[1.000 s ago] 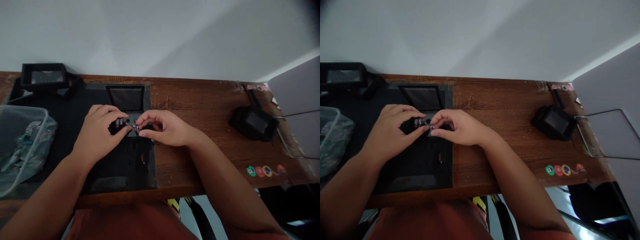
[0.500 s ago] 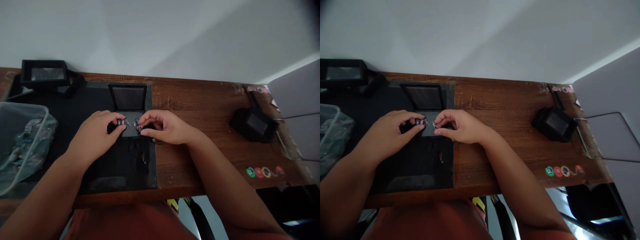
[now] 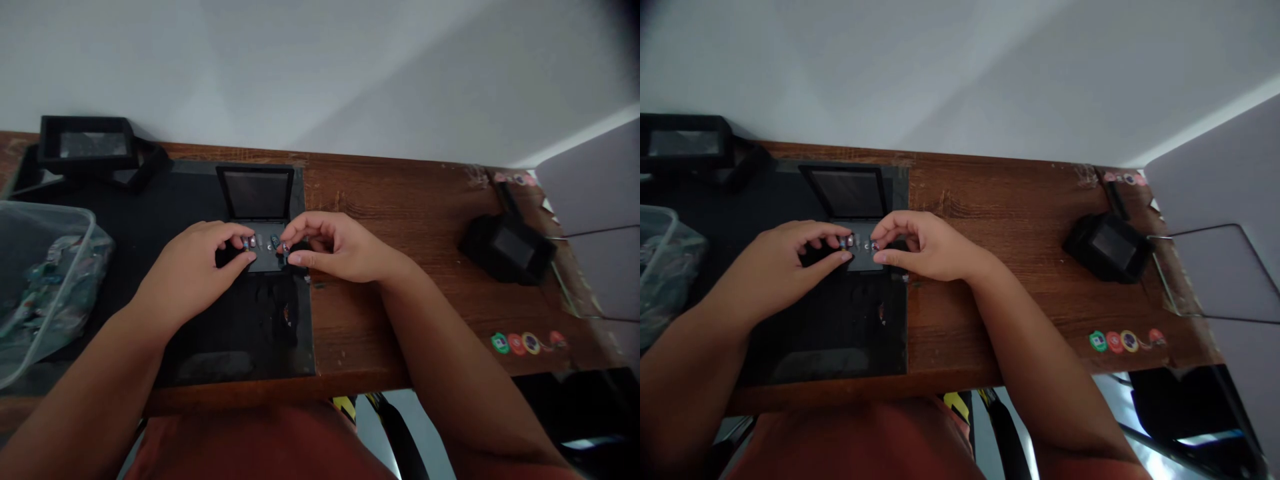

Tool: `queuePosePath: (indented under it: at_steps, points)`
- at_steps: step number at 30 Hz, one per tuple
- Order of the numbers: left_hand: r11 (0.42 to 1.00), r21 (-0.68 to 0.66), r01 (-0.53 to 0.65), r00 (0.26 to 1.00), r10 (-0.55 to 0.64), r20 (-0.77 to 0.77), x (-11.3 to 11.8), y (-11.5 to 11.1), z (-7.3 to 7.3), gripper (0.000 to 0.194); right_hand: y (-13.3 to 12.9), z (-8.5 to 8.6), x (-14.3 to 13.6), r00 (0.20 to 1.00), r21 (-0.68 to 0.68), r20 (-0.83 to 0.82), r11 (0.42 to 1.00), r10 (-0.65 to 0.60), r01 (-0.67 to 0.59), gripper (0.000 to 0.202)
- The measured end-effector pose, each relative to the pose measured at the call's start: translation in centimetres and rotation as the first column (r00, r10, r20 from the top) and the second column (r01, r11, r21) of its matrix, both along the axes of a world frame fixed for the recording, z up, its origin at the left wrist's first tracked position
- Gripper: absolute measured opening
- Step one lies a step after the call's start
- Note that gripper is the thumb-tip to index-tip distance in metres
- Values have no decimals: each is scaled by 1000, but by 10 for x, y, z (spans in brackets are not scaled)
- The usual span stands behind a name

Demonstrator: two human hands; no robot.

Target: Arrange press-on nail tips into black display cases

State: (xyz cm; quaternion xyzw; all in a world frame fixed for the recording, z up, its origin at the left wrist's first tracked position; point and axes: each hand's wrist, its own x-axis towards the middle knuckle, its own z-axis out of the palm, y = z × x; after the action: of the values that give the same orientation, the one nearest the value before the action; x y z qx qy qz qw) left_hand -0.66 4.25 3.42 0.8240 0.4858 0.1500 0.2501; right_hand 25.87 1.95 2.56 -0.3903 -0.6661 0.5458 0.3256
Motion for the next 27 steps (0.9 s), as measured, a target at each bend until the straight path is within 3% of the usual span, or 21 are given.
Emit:
queuePosePath:
  at_steps: [5, 13, 22, 27]
  points:
    - [989, 148, 22, 997, -32, 64, 13, -9, 0, 18, 2, -2, 2, 999, 6, -24, 1000, -24, 24, 40]
    - [969, 221, 115, 988, -133, 71, 22, -15, -11, 11, 1, -3, -1, 1000, 22, -3, 1000, -2, 2, 34]
    - [964, 238, 114, 990, -129, 49, 20, -17, -7, 10, 3, -6, 0, 1000, -7, 2, 1000, -18, 18, 35]
    - [962, 273, 13, 999, -21, 26, 12, -13, 2, 12, 3, -4, 0, 999, -11, 2, 999, -33, 33, 37]
